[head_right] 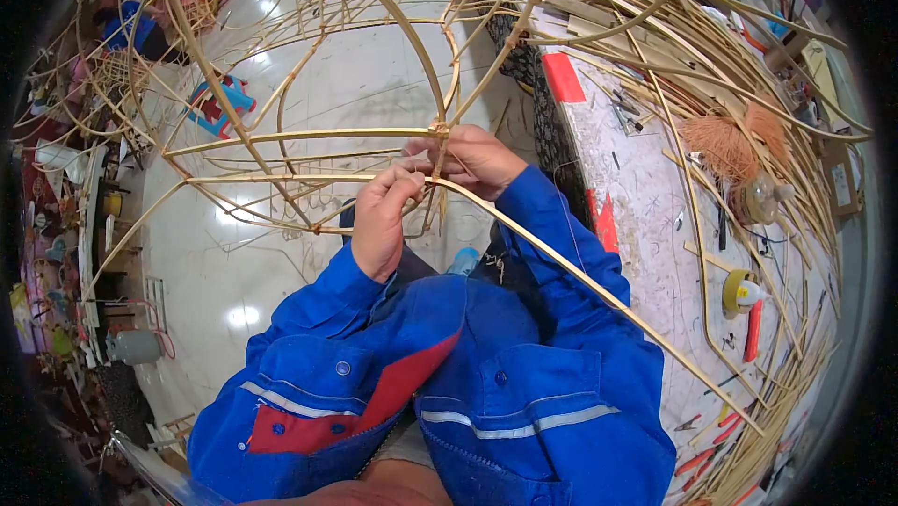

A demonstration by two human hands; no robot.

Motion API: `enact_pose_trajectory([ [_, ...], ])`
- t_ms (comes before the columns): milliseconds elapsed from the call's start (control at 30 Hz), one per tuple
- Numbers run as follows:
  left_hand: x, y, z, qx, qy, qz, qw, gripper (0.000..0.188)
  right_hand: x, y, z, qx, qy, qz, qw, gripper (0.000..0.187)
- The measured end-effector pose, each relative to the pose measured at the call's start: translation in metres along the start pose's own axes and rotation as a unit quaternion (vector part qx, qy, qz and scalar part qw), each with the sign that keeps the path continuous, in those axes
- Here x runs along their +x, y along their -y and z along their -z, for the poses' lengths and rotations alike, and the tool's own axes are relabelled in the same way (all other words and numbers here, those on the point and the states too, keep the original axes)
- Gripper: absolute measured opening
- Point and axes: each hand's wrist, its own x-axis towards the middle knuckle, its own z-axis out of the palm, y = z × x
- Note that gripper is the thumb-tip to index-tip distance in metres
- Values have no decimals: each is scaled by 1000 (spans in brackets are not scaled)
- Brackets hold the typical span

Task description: The person binds bamboo strips on a large frame using wire, applies glue to the joints from a bottle, cuts wire using pliers, and ties additional bamboo strips together by hand.

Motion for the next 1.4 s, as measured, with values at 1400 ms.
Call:
enact_pose_trajectory([
  [1400,-41,56,40,-46,66,54,995,16,-65,-116,-21,98,-286,73,950,13],
])
